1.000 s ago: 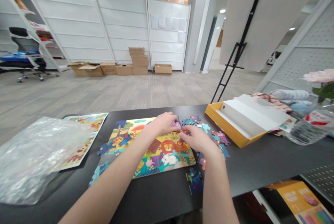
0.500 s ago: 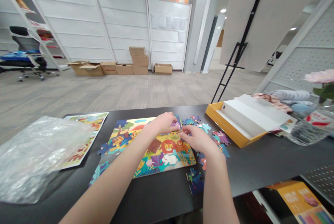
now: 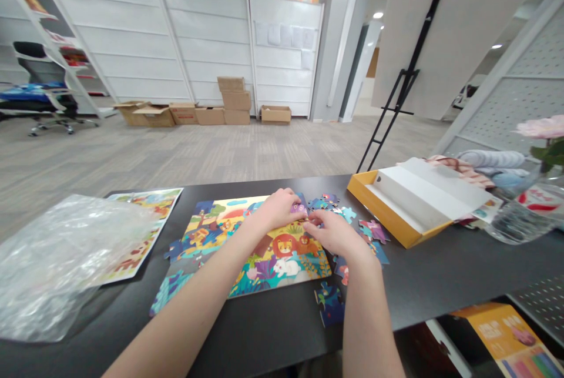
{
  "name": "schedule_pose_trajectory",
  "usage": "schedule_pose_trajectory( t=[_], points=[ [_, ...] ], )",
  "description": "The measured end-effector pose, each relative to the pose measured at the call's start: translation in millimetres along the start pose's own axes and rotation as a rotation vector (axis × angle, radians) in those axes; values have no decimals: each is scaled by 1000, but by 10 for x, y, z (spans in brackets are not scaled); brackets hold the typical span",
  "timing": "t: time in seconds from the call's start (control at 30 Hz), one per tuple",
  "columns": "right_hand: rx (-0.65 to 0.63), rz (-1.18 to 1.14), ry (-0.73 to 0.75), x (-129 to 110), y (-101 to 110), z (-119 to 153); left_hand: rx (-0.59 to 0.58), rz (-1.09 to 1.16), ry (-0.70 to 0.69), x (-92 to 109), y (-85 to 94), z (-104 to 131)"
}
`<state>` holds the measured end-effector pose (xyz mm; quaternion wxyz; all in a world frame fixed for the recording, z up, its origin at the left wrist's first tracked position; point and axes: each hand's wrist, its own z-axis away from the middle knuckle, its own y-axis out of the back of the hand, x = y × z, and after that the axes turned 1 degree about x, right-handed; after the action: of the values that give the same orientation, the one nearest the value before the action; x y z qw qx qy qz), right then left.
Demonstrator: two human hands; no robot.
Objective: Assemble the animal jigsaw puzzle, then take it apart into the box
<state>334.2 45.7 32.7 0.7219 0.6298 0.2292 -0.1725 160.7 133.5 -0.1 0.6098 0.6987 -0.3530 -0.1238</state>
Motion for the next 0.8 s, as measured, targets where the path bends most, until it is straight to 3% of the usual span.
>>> schedule_pose_trajectory(
  t=[0.27,0.43,0.53,0.67,0.8],
  points=[
    [-15,-18,-6,-9,11,11,-5,34,-3,-13,-21,-25],
    [-22,-29,-15,-12,49,21,-76,67,-37,-117,122,42],
    [-12,-19,-27,13,59,14,-60,56,-29,-201,318,233],
    [13,6,-21,18,71,10,-7,40,84,-226,616,676],
    [65,20,4,-78,54,24,-67,83,168,-145,779,1142]
  ],
)
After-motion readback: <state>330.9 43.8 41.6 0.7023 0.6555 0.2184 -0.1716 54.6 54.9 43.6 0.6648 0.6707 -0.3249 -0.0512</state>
